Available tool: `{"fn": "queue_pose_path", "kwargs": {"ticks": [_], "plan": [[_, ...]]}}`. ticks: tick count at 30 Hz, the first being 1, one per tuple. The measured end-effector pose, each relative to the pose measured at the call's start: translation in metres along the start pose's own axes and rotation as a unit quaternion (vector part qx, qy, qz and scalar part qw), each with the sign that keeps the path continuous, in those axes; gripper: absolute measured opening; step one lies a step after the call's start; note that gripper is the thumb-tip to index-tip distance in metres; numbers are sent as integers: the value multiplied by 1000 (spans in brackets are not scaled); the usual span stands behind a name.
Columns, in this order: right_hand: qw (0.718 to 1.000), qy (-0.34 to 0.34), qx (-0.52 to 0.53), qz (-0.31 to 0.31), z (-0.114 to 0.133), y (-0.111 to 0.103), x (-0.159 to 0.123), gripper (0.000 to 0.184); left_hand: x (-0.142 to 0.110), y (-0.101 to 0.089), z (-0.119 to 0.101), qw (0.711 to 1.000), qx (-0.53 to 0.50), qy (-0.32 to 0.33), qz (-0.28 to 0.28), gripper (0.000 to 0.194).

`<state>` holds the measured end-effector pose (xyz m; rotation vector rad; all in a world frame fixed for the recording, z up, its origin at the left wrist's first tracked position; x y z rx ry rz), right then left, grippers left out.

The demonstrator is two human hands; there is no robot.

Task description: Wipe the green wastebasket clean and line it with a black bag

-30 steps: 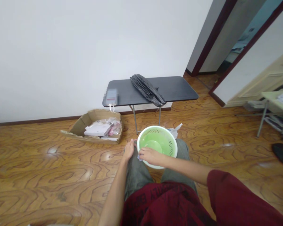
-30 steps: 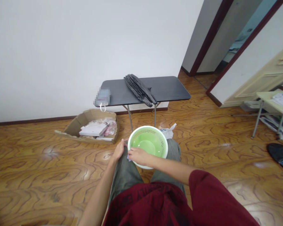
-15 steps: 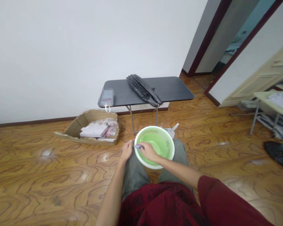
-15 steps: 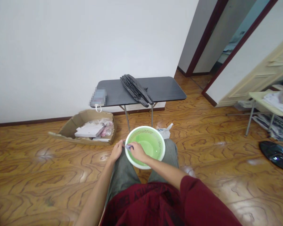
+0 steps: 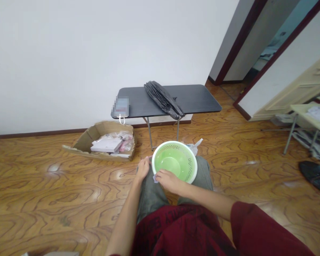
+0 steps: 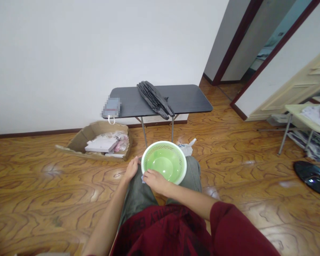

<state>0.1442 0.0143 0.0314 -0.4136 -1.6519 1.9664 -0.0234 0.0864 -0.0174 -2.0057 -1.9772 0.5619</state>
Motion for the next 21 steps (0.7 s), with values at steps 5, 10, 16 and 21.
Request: {"fn": "queue_pose_path", "kwargs": {"ticks": [5,10,16,21], "plan": [[995,13,94,3,-26,-2,12,27,1,2,2,1000,5,14,-11,58],[984,27,177,17,-39,-5,8,36,-4,4,7,999,28,16,-20,46],[972,116,198,41,-49,-14,-44,41,-8,4,6,996,63,18,-51,42],[967,132,217,-33,-25,-15,-91,38,-8,9,2,992,104,7,-74,38]]}}
Point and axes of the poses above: each hand's wrist, its own x-axis towards the middle knuckle, its own y-axis out of the palm, z = x × y, the point moved 4 cm from there along x, towards the middle knuckle, and after that the axes turned 4 degrees about -x, right-handed, at the moved point
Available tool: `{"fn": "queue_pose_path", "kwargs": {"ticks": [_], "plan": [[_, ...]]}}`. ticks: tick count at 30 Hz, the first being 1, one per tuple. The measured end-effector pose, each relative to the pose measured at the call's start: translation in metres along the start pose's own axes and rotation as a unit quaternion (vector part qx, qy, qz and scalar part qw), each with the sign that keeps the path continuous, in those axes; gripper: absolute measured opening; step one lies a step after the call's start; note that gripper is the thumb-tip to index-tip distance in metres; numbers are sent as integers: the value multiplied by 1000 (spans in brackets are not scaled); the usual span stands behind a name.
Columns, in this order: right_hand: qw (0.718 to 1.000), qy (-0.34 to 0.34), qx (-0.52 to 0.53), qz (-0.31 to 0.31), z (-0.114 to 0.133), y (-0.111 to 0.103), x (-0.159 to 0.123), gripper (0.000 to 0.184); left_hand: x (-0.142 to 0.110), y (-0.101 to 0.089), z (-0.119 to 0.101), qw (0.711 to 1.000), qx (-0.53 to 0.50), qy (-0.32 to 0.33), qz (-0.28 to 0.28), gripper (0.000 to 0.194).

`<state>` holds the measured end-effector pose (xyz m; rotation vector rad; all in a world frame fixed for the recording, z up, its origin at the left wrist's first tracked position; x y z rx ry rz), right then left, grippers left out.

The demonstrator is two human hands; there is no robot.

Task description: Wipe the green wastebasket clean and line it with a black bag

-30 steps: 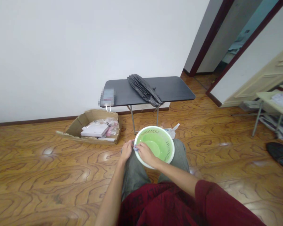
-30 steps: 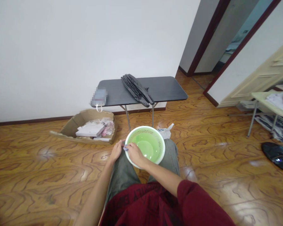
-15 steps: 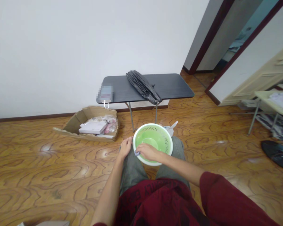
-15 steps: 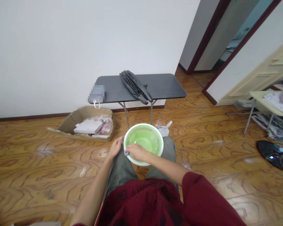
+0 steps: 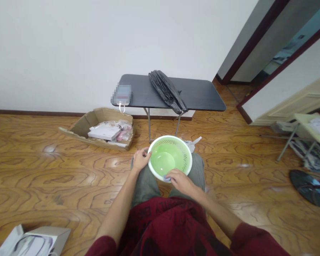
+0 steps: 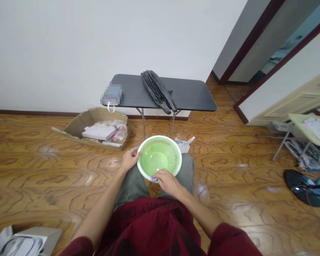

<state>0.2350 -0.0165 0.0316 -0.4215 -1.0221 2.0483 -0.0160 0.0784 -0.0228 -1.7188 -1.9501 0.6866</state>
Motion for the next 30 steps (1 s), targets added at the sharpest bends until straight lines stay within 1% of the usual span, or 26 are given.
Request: {"fn": "queue_pose_path", "kwargs": {"ticks": [2,4,7,12,15,17,20,23,30], "plan": [[999,-15,-13,-27,4,4,-15,37,0,2,-3,1000,15,0,-7,39],[998,-30,-31,-46,7,7,-22,36,0,3,-5,1000,25,4,-6,40],[996,-31,-50,-64,10,11,-23,35,0,5,-7,999,34,9,0,43],[996,-18,-53,-74,19,20,-17,39,-2,3,-8,999,37,7,-13,43],[995,-23,-43,-84,19,22,-24,41,-5,1,-9,999,38,7,-8,43],[995,-22,-38,-95,15,19,-31,43,-6,0,-9,999,38,9,-4,44],[994,-10,-36,-104,9,11,-41,46,-6,-1,-9,999,39,12,-3,44],[994,14,-38,-102,9,8,-44,46,-4,1,-9,999,39,16,-3,44],[991,81,-36,-99,33,17,-29,41,-2,4,-8,999,48,24,-4,43]]}}
Point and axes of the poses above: each hand's wrist, its own x-axis towards the middle knuckle, its own y-axis out of the palm, z = x × y, the point moved 4 cm from there along x, towards the middle knuckle, and after that the axes turned 4 degrees about -x, right-handed, at the moved point
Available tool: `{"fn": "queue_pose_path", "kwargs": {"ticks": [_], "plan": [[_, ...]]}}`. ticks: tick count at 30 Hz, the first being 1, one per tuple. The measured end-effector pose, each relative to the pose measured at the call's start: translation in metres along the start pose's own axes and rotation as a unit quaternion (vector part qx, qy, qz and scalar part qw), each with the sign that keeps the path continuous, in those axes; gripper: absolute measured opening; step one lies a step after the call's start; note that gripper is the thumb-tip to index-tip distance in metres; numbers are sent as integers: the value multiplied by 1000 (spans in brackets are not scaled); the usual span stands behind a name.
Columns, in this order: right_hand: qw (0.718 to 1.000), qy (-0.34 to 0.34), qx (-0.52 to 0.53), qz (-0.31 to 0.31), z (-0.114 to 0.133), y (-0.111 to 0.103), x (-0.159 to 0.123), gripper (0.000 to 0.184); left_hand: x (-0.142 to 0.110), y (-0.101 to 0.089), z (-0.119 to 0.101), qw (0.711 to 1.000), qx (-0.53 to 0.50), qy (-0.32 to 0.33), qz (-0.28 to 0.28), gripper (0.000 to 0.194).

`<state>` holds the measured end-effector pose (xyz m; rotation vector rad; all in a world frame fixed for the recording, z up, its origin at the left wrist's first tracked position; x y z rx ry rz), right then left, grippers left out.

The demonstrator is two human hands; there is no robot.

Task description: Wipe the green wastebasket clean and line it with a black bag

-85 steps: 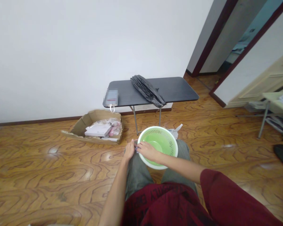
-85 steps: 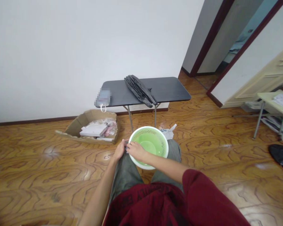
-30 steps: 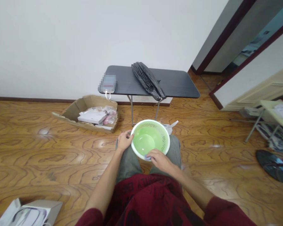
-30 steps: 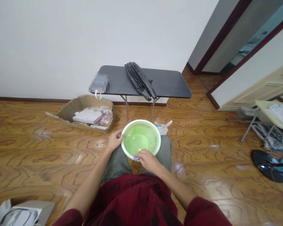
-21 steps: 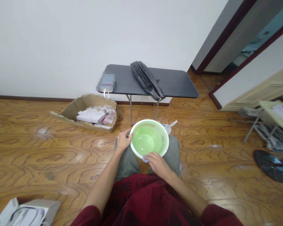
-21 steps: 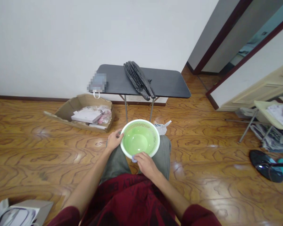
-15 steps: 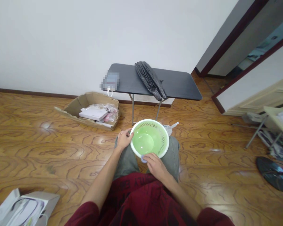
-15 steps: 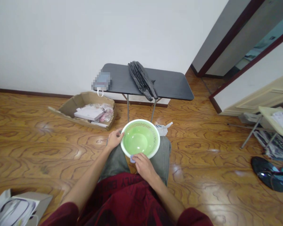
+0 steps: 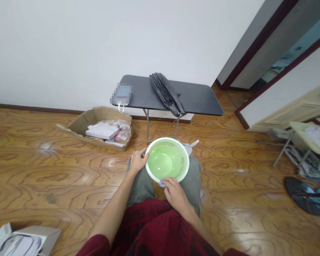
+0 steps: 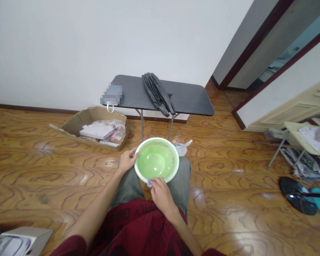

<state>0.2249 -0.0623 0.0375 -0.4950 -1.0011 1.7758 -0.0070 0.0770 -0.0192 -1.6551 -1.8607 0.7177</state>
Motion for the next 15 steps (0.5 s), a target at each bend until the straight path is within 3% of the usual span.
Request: {"fn": "queue_pose_path", "kwargs": {"ticks": [3,6,11,15], "plan": [[1000,2,11,15,5,3,0,35,0,-1,1,1000,1,2,1,45],[1000,16,6,14,-7,1,-3,34,0,-2,2,1000,1,6,2,46],[995,95,-42,6,-33,-7,-5,33,0,-1,2,1000,0,11,0,45],[990,135,-41,26,-32,-7,-2,32,0,-1,1,1000,1,14,-2,46]]}}
Point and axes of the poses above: each hand's wrist, its own x-axis towards the middle knuckle, its own y-axis out of the palm, z = x × y, the point moved 4 cm from there along x, towards the middle knuckle, and after that the axes turned 4 degrees about -x, right-handed, at the moved point
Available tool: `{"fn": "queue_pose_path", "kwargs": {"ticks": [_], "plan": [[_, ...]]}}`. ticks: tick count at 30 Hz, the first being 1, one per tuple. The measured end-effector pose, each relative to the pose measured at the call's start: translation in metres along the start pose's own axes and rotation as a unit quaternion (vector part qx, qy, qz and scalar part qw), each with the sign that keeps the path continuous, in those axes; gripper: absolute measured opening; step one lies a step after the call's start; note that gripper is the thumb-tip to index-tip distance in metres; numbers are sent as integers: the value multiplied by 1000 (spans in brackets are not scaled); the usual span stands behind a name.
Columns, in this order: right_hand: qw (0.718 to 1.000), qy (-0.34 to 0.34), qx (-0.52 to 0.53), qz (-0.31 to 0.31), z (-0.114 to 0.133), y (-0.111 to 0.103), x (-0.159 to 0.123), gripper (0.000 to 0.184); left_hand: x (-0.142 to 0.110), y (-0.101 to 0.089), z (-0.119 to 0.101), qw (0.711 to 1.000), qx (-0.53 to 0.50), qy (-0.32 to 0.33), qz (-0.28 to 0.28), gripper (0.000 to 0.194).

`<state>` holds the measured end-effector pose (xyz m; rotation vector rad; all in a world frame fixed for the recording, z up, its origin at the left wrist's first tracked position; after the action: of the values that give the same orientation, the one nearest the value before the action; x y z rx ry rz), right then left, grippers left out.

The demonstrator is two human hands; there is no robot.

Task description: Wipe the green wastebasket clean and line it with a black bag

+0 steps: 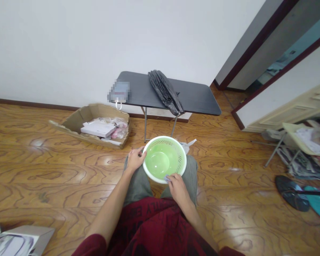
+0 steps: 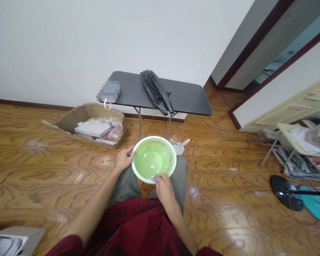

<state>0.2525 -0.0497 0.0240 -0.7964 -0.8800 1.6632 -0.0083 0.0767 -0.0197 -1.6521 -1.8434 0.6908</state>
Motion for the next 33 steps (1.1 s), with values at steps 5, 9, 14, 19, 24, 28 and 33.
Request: {"fn": "queue_pose_path", "kwargs": {"ticks": [5,9,14,19,24,28,33], "plan": [[997,-39,60,35,3,-2,-2,40,0,0,1,1000,1,3,1,47],[997,-3,50,53,-17,-15,4,40,-1,0,1,1000,-3,-2,1,48],[995,59,-24,78,-26,-23,15,39,-1,-1,-2,1000,-1,-12,7,46],[996,-3,3,93,11,-3,11,44,-1,-2,-3,1000,-1,-9,8,46],[996,-21,58,62,12,1,6,40,-3,-4,-4,1000,-4,-10,5,44],[998,22,27,51,-22,-13,11,37,-3,-4,-4,1000,-4,-15,4,44],[997,45,-22,60,-25,-17,14,41,-2,-2,-4,1000,-5,-7,6,46]]}}
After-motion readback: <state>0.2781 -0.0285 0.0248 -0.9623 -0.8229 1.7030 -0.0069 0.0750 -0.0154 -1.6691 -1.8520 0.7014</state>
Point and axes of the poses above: each hand's wrist, its own x-axis towards the middle knuckle, its own y-axis out of the palm, z = x × y, the point moved 4 cm from there along x, towards the middle knuckle, and after that the axes turned 4 degrees about -x, right-handed, at the moved point
